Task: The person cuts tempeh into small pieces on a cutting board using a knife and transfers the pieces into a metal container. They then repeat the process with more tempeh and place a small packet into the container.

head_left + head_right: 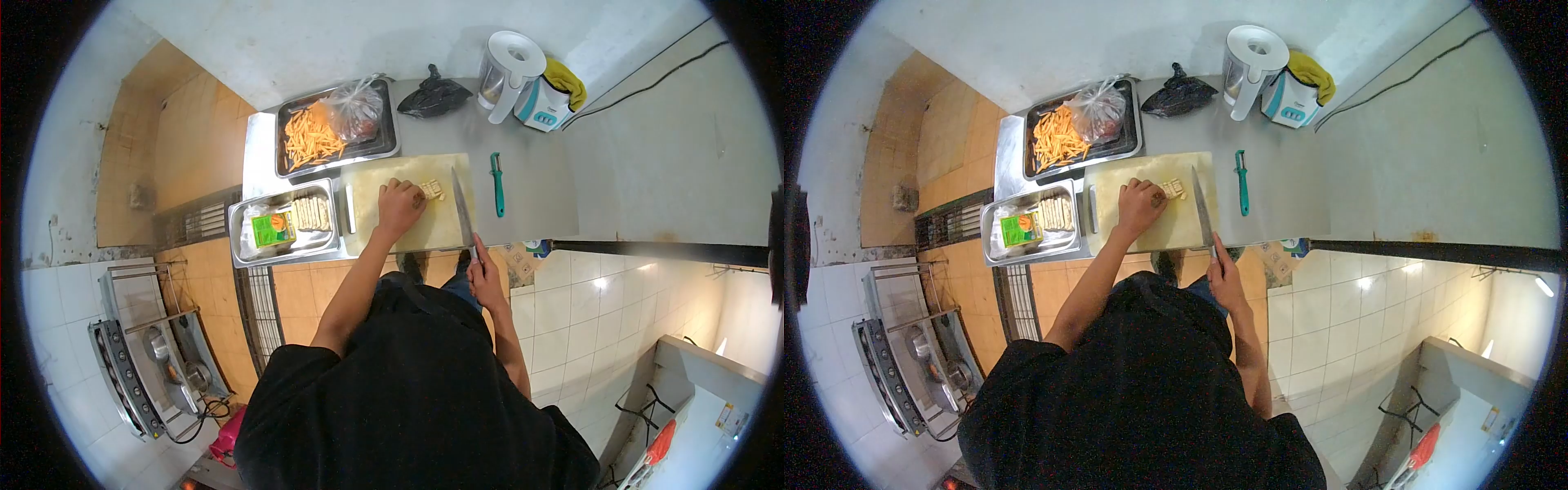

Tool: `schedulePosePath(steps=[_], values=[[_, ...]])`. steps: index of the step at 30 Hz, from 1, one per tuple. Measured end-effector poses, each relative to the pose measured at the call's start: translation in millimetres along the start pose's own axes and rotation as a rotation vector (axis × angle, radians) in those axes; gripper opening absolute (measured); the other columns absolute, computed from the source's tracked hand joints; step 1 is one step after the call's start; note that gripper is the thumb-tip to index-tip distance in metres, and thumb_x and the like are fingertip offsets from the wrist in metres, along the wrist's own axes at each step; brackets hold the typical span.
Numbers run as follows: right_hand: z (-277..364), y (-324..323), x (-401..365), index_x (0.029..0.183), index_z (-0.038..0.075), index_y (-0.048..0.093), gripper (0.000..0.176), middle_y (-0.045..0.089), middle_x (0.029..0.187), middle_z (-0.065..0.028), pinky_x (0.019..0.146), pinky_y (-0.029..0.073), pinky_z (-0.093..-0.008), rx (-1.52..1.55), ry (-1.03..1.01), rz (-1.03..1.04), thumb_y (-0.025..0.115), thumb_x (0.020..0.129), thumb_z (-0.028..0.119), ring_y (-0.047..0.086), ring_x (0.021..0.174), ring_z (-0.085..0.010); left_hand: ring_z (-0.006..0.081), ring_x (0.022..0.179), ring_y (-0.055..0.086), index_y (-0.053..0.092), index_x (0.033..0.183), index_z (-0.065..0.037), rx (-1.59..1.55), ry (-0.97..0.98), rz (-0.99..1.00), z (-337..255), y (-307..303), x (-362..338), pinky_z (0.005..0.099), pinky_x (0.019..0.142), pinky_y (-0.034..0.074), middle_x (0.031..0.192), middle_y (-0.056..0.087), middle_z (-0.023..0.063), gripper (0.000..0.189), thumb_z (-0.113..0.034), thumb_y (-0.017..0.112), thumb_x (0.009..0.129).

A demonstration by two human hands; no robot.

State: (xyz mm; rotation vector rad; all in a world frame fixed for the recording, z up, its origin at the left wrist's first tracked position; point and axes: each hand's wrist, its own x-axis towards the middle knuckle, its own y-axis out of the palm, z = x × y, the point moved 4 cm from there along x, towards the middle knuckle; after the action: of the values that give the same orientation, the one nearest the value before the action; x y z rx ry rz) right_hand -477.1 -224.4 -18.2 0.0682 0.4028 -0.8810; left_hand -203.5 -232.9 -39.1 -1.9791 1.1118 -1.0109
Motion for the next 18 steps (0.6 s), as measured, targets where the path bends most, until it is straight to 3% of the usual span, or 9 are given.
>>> schedulePosePath(steps=[4, 8, 10, 11, 13, 18], values=[[-0.6, 0.6, 0.1, 0.165, 0.025, 0.031, 0.058, 0.044, 0.070, 0.0019, 0.045, 0.036, -0.0219, 0.006, 0.017, 0.005, 0.040, 0.109, 0.013, 0.037, 0.051, -0.0052, 0.0243, 0.093, 0.059, 0.075, 0.084, -0.015, -0.028, 0.035, -0.049, 4.3, -5.3, -3.3, 0.0418, 0.081, 0.042, 0.087, 0.067, -0.0001, 0.013, -0.024, 0.080, 0.077], [-6.3, 4.2, 3.1, 0.164, 0.023, 0.033, 0.057, 0.043, 0.070, 0.0022, 0.049, 0.037, -0.0233, -0.040, -0.013, -0.014, 0.042, 0.109, 0.012, 0.037, 0.053, -0.0061, 0.0277, 0.106, 0.058, 0.073, 0.107, -0.013, -0.060, -0.007, -0.050, 8.6, -16.4, -5.3, 0.0437, 0.088, 0.044, 0.109, 0.067, 0.0052, 0.033, -0.028, 0.079, 0.078], [-2.8, 8.9, 5.6, 0.162, 0.023, 0.037, 0.057, 0.056, 0.073, -0.0057, 0.055, 0.044, -0.0316, -0.304, -0.206, -0.037, 0.046, 0.107, 0.012, 0.049, 0.054, -0.0145, 0.0285, 0.111, 0.057, 0.071, 0.115, -0.013, -0.067, -0.008, -0.051, 9.8, -16.2, -8.0, 0.0442, 0.092, 0.044, 0.116, 0.066, 0.0064, 0.041, -0.030, 0.079, 0.078], [-4.8, 11.3, 5.8, 0.162, 0.023, 0.037, 0.057, 0.056, 0.073, -0.0057, 0.055, 0.044, -0.0316, -0.303, -0.206, -0.035, 0.046, 0.107, 0.012, 0.049, 0.054, -0.0145, 0.0289, 0.116, 0.055, 0.070, 0.120, -0.014, -0.030, -0.031, -0.016, 10.7, -12.2, -8.5, 0.0446, 0.094, 0.043, 0.120, 0.064, 0.0064, 0.047, -0.031, 0.080, 0.077], [3.9, 19.3, 3.2, 0.161, 0.025, 0.038, 0.060, 0.062, 0.071, -0.0238, 0.065, 0.052, -0.0485, -0.522, -0.245, -0.073, 0.053, 0.103, 0.016, 0.063, 0.059, -0.0386, 0.0292, 0.120, 0.053, 0.069, 0.124, -0.015, 0.008, -0.058, 0.019, 15.4, -7.9, -10.3, 0.0449, 0.097, 0.043, 0.125, 0.062, 0.0065, 0.053, -0.032, 0.080, 0.076], [17.5, 31.3, 1.3, 0.160, 0.027, 0.039, 0.063, 0.065, 0.071, -0.0263, 0.067, 0.052, -0.0543, -0.634, -0.162, 0.000, 0.054, 0.100, 0.016, 0.065, 0.067, -0.0462, 0.0296, 0.122, 0.052, 0.070, 0.123, -0.014, -0.019, -0.045, 0.026, 20.3, -4.3, -12.6, 0.0453, 0.099, 0.042, 0.124, 0.063, 0.0071, 0.052, -0.033, 0.081, 0.076]])
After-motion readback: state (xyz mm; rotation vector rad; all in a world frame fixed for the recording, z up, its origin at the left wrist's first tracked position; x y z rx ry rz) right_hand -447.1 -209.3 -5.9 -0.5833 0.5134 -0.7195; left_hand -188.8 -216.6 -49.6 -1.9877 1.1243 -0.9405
